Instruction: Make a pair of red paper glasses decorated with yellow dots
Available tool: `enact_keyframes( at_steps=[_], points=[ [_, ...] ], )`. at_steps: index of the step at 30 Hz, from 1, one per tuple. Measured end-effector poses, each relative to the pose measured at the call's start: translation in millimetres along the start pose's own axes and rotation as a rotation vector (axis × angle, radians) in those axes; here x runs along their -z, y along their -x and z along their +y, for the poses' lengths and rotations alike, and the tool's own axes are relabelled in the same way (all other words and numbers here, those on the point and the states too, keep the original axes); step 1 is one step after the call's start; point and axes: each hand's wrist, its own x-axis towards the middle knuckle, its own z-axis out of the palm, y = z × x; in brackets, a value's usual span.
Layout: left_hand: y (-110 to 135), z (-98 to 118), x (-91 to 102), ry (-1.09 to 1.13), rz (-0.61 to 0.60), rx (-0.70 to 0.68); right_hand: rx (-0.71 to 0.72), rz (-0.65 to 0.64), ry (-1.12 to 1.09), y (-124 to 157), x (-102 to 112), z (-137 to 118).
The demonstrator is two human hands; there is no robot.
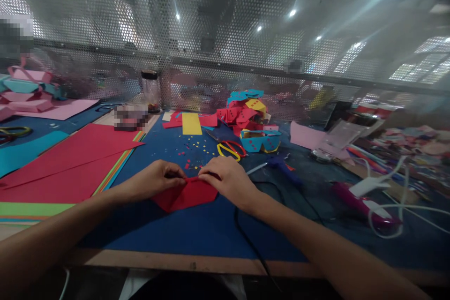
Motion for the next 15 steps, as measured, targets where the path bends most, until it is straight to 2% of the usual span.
enact_keyframes(
  at_steps=[8, 15],
  points=[
    [-0.2, -6.5, -4.2, -0.249, 0.197, -0.150, 0.041, -0.058, -0.004, -0.1, -10.1, 7.9],
    [-2.5, -7.8, -6.1, -0.330, 0.230, -0.183, 0.031, -0.104, 0.028, -0.9, -16.9, 11.5]
  ],
)
